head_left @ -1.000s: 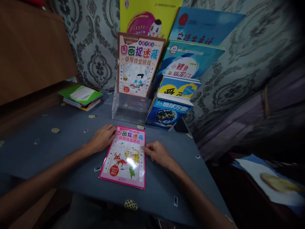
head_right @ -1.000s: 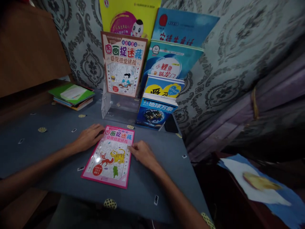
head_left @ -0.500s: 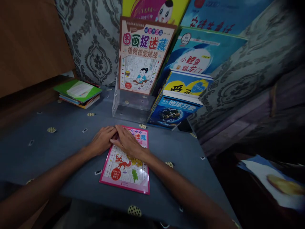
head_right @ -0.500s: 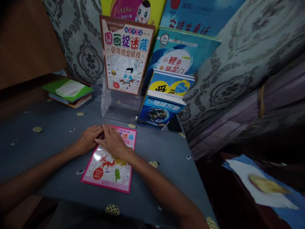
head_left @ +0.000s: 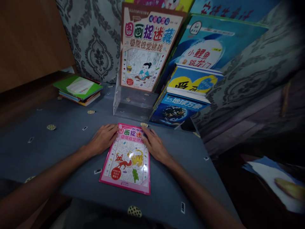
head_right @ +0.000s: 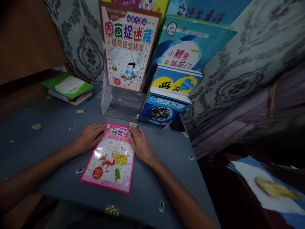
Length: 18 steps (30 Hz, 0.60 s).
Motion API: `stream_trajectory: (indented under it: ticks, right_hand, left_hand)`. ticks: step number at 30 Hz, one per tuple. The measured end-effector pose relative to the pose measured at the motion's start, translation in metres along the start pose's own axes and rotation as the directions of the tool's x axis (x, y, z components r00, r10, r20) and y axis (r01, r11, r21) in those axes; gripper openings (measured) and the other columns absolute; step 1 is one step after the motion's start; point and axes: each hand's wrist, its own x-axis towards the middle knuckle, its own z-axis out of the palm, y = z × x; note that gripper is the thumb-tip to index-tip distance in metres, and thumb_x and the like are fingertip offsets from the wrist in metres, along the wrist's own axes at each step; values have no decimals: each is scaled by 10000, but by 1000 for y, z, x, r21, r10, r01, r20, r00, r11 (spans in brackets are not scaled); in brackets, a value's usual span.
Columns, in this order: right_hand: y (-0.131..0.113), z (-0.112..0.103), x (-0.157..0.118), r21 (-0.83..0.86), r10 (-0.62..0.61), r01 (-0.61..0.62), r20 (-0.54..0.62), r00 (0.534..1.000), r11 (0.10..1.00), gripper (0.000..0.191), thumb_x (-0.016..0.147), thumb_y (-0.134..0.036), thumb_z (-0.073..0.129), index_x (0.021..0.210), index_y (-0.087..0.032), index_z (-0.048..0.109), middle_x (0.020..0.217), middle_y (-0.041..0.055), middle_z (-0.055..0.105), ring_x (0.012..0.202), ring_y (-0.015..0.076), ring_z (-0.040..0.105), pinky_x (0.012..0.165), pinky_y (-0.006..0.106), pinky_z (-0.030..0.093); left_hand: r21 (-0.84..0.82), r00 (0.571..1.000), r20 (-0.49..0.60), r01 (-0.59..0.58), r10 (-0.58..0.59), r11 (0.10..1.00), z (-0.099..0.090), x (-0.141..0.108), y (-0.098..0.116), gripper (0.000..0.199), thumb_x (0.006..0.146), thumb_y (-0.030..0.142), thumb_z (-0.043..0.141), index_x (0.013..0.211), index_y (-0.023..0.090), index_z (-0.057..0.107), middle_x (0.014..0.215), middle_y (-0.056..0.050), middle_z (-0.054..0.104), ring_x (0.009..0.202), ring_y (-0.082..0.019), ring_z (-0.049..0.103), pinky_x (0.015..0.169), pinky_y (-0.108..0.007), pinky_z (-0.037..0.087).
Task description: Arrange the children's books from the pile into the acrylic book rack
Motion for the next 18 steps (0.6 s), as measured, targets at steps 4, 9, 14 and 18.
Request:
stream_trajectory:
  ticks: [4,9,14,18]
  right_hand:
    - [10,-13,-3,110,42,-37,-37,998,993,471,1040,-472,392,1437,-277,554,1475,68,583,1376,274,527,1222,547,308]
    - [15,-17,5,269,73,-54,-62,995,962,503,1016,-562,408,1339,-252,636,1383,90,656,1288,271,601,1135,503,427]
    - [20,-16,6,289,58,-34,-73,996,957,525,999,-606,415,1321,-262,645,1380,75,660,1290,261,598,1136,488,421]
    - [21,-15,4,278,52,-31,-69,996,960,520,1010,-590,396,1338,-262,631,1394,78,647,1303,254,584,1142,486,409]
  left_hand:
    - [-49,1000,-19,-20,19,999,1,0,-3,330,1005,305,411,1201,177,644,1267,-136,683,1118,-289,615,935,-460,493]
    - [-75,998,-23,-64,62,995,0,4,-5,362,1005,299,401,1235,183,655,1246,-136,670,1125,-284,598,988,-475,483]
    - [-92,996,-13,-92,91,992,4,12,-4,372,1003,306,413,1262,183,650,1300,-145,647,1236,-301,549,1073,-535,440]
    - [-141,990,21,-137,141,981,9,21,6,377,992,309,438,1282,185,645,1367,-151,614,1376,-326,461,1143,-572,372]
